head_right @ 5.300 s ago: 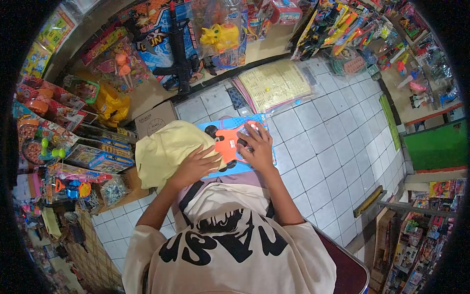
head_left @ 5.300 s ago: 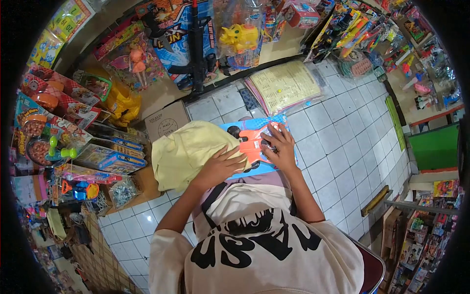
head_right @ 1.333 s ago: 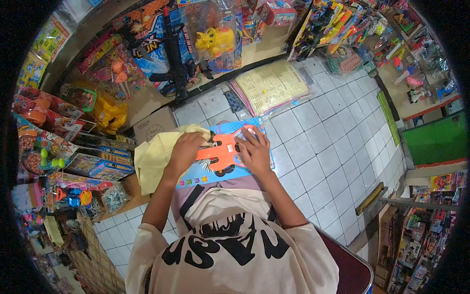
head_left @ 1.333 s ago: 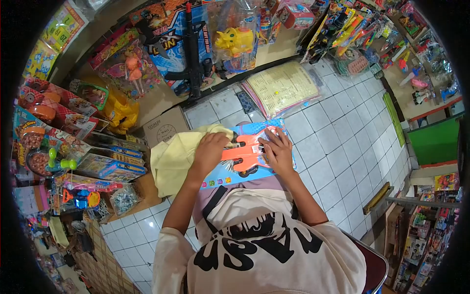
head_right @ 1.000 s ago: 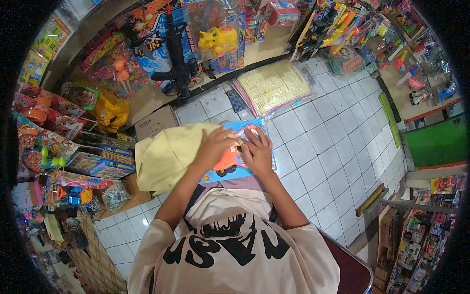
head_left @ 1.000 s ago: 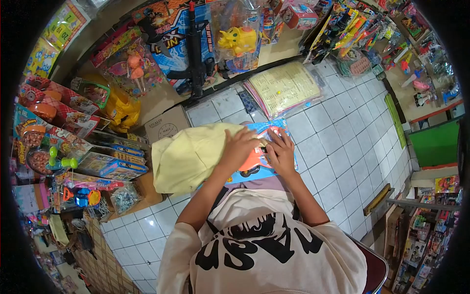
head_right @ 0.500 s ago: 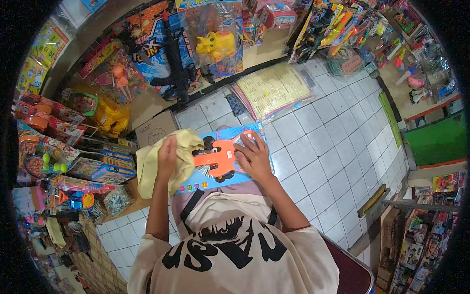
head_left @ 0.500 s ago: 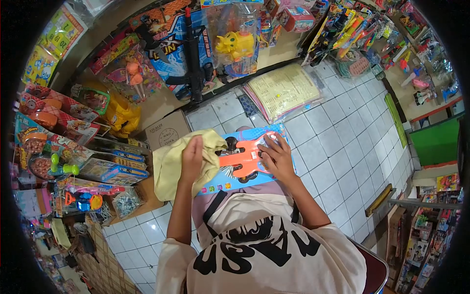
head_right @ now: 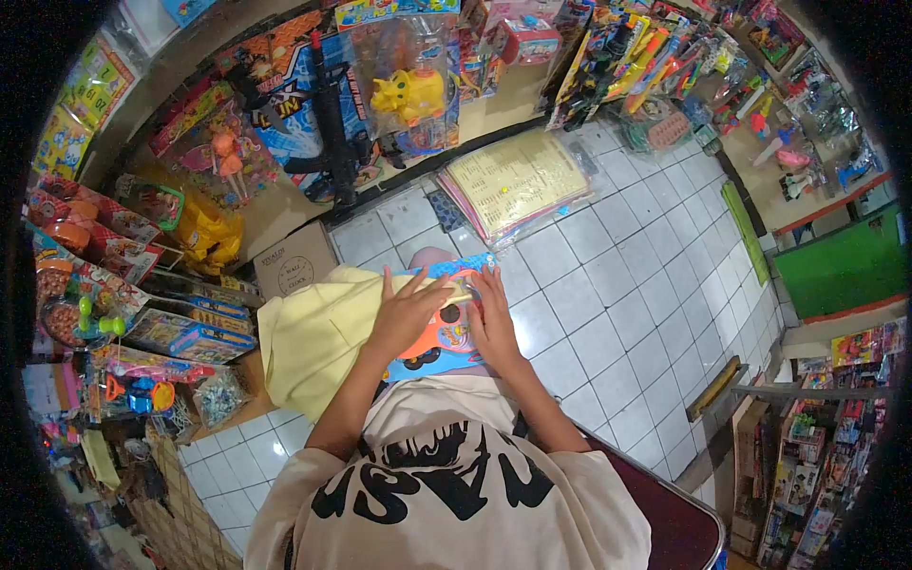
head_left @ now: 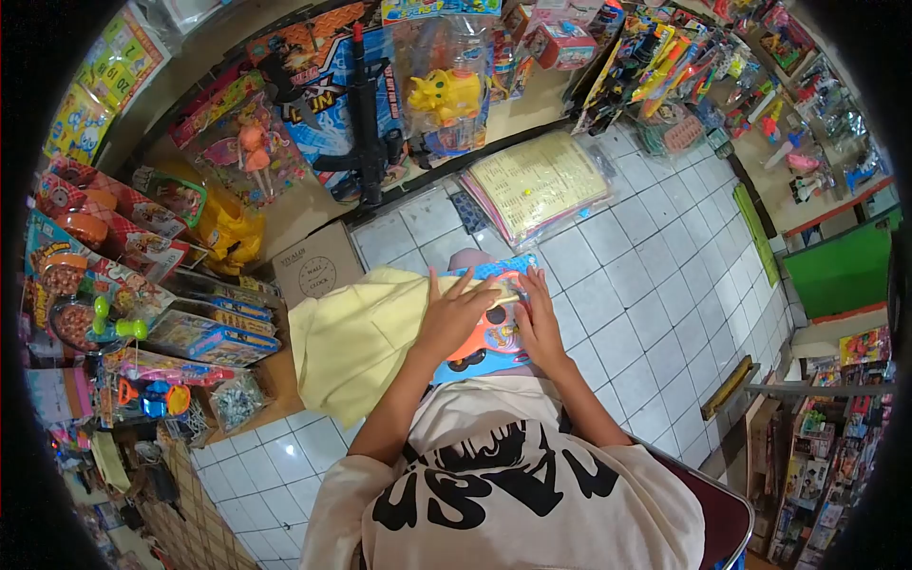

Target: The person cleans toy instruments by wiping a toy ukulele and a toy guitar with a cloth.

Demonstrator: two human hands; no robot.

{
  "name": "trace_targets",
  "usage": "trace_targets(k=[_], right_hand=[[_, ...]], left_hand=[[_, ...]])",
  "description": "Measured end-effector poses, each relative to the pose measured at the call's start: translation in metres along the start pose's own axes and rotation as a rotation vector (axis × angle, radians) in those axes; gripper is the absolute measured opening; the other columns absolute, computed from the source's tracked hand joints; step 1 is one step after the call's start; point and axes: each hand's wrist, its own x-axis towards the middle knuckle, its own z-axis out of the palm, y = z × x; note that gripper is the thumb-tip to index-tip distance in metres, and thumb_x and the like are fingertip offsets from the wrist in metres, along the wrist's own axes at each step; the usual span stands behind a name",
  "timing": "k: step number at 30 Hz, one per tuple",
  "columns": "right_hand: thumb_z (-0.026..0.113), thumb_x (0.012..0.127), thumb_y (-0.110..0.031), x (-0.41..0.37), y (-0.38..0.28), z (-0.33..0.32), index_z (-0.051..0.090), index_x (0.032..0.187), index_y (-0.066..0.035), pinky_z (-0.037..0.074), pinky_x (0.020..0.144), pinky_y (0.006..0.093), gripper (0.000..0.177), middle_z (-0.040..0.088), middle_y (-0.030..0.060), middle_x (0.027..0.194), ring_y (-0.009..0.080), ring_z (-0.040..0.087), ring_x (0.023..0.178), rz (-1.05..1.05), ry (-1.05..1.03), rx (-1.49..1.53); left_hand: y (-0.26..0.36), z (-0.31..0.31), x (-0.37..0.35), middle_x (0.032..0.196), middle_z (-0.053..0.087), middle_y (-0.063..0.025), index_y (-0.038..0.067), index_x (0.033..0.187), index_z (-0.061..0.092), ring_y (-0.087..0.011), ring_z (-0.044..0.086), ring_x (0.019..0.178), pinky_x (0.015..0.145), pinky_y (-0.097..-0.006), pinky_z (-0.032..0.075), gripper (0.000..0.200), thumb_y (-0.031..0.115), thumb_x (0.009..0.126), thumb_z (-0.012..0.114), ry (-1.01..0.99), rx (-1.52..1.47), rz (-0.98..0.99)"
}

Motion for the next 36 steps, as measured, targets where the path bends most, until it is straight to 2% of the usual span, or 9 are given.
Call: trace_targets(k=[6,13,17,21,25,27,28,31,36], right_hand=[[0.047,0.090,-0.008,-0.001,0.003,0.000,0.041,0.129,0.002,0.021,0.111,0.0434,0.041,0.035,0.0238,0.140,0.0394,0.023,0.136,-0.006,-0.021,0.063],[0.046,0.091,-0.007,-0.001,0.003,0.001,0.039,0.133,0.001,0.022,0.110,0.0403,0.043,0.040,0.0212,0.137,0.0349,0.029,0.135,-0.023,-0.032,-0.009],[0.045,0.092,-0.009,0.000,0.001,0.001,0.036,0.135,0.001,0.024,0.109,0.0390,0.045,0.039,0.0230,0.138,0.0348,0.031,0.134,0.024,-0.020,0.089],[0.044,0.093,-0.011,-0.003,0.002,0.000,0.023,0.140,0.002,0.027,0.107,0.0379,0.053,0.036,0.0277,0.139,0.0342,0.032,0.134,0.116,-0.039,0.297],[0.040,0.092,-0.004,-0.002,0.003,-0.001,0.006,0.144,0.001,0.024,0.109,0.0383,0.063,0.033,0.0265,0.140,0.0325,0.034,0.132,0.066,-0.044,0.292],[0.040,0.093,-0.005,-0.004,0.010,0.002,0.001,0.144,0.001,0.022,0.109,0.0392,0.065,0.028,0.0268,0.142,0.0329,0.030,0.134,0.055,-0.030,0.341],[0.040,0.093,-0.005,-0.004,0.012,0.001,-0.001,0.144,0.001,0.022,0.110,0.0396,0.066,0.026,0.0270,0.143,0.0331,0.028,0.134,0.050,-0.021,0.363],[0.042,0.093,-0.009,-0.003,0.009,0.007,0.000,0.142,0.006,0.021,0.111,0.0396,0.066,0.017,0.0296,0.145,0.0340,0.023,0.136,0.060,0.136,0.474],[0.043,0.094,-0.010,-0.003,0.012,0.009,0.006,0.140,0.009,0.022,0.110,0.0388,0.062,0.019,0.0285,0.144,0.0341,0.026,0.134,0.110,0.068,0.288]], left_hand=[[-0.009,-0.018,-0.018,0.139,0.045,-0.0037,0.021,0.126,0.055,-0.0250,0.044,0.125,0.104,-0.0427,0.033,0.035,0.023,0.091,0.050,-0.111,-0.143,-0.016],[-0.057,-0.057,-0.052,0.132,0.049,-0.0133,0.007,0.117,0.058,-0.0286,0.051,0.117,0.096,-0.0348,0.042,0.029,0.016,0.091,0.051,-0.171,-0.569,-0.264],[-0.049,-0.072,-0.030,0.126,0.053,-0.0161,-0.002,0.115,0.057,-0.0260,0.053,0.114,0.096,-0.0331,0.041,0.027,0.013,0.093,0.048,0.352,-0.801,-0.460],[-0.033,-0.073,0.016,0.124,0.055,-0.0141,0.001,0.115,0.058,-0.0247,0.052,0.115,0.100,-0.0367,0.037,0.027,0.014,0.094,0.049,0.458,-0.702,-0.203],[-0.016,-0.011,0.057,0.116,0.060,-0.0140,0.009,0.120,0.058,-0.0315,0.054,0.110,0.102,-0.0422,0.033,0.030,0.021,0.094,0.048,0.195,-0.879,-0.149],[-0.013,0.032,0.061,0.113,0.061,-0.0164,0.008,0.120,0.057,-0.0342,0.055,0.107,0.103,-0.0414,0.033,0.032,0.024,0.095,0.045,-0.092,-0.851,-0.211],[-0.013,0.043,0.059,0.111,0.061,-0.0177,0.008,0.122,0.055,-0.0356,0.057,0.102,0.098,-0.0420,0.038,0.034,0.026,0.095,0.043,-0.067,-0.597,-0.109],[-0.014,0.040,0.052,0.108,0.061,-0.0199,0.009,0.124,0.054,-0.0345,0.058,0.099,0.089,-0.0398,0.043,0.034,0.025,0.095,0.044,-0.085,-0.610,-0.076],[-0.013,0.002,0.024,0.090,0.064,-0.0158,0.007,0.108,0.062,-0.0325,0.059,0.087,0.079,-0.0428,0.045,0.024,0.018,0.089,0.053,-0.087,-0.460,-0.235]])
